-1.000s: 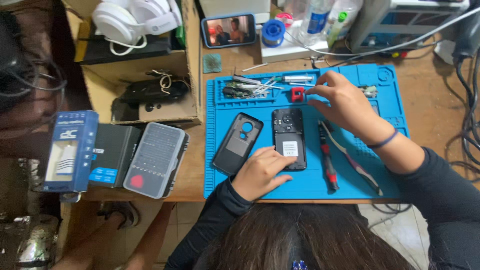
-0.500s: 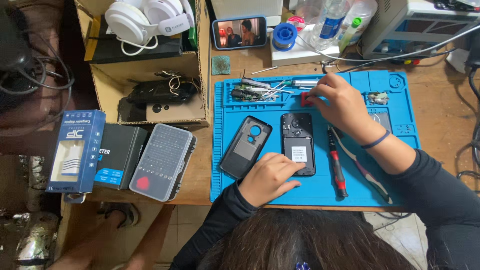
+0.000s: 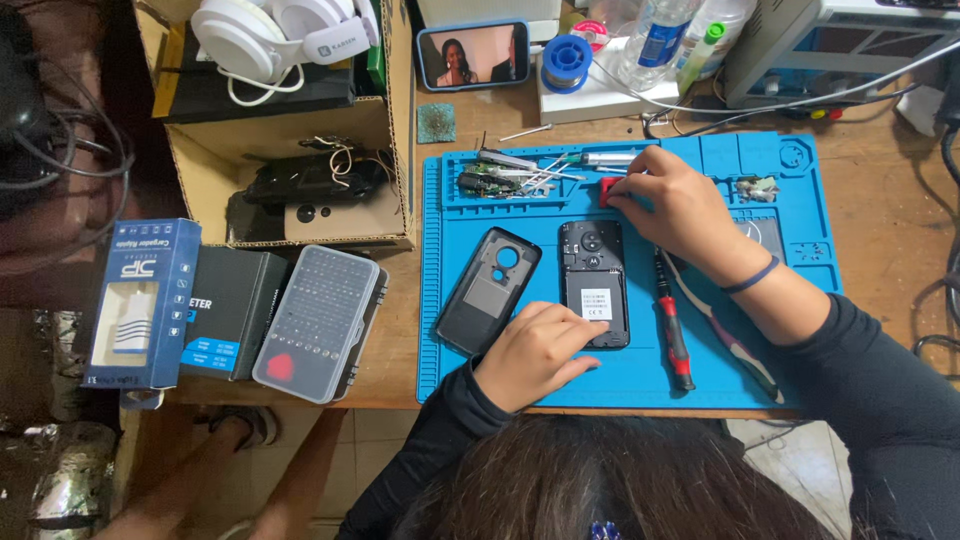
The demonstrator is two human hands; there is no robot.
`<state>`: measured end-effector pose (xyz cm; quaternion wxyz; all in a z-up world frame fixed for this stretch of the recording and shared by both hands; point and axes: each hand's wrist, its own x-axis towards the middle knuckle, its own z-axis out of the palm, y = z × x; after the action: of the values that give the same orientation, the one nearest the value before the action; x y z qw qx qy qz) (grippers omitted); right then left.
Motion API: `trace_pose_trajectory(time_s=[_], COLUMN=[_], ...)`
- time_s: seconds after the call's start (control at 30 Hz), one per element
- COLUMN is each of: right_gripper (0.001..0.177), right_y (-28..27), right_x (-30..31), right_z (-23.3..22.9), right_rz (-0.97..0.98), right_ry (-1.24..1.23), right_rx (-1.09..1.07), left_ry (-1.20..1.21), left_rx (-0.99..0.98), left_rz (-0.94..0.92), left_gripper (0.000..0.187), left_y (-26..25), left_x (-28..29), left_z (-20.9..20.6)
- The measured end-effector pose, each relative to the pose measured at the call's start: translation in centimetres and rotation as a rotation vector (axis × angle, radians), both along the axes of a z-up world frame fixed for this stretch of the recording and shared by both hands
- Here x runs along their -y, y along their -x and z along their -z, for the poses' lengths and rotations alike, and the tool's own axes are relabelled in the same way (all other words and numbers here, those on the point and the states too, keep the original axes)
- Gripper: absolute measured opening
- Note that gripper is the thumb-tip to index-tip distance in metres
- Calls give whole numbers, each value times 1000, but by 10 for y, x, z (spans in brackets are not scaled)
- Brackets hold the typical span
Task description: The person uses a screwdriver to remove screws from the back of a smartphone, then places a battery into the phone and snaps the back cover on. Finally, the person organizes the screwdriver and other tools into a case.
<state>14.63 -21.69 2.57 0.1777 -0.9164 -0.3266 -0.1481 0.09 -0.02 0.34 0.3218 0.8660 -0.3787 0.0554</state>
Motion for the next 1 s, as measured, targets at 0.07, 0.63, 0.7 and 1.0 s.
trace_pose_trajectory(time_s=[0.07,0.63,0.7,1.0], right_gripper=[7,12,10,3], right_y=[-1,-4,-2,-9], right_x=[1,5,-1,-6], right_z=[2,-5,-6,1], right_rz=[10,-64,-53,-35], right_ry=[1,-283,-262,-303], right_rx=[-19,-270,-258,-320], left_ry=[-3,0,0,10], left_rx=[-6,-11,-6,5], left_rz=[4,-2,-2,-7], left_gripper=[37,38,38,36], left_y=[0,0,0,0], left_x=[0,1,1,1], left_z=[0,5,6,4])
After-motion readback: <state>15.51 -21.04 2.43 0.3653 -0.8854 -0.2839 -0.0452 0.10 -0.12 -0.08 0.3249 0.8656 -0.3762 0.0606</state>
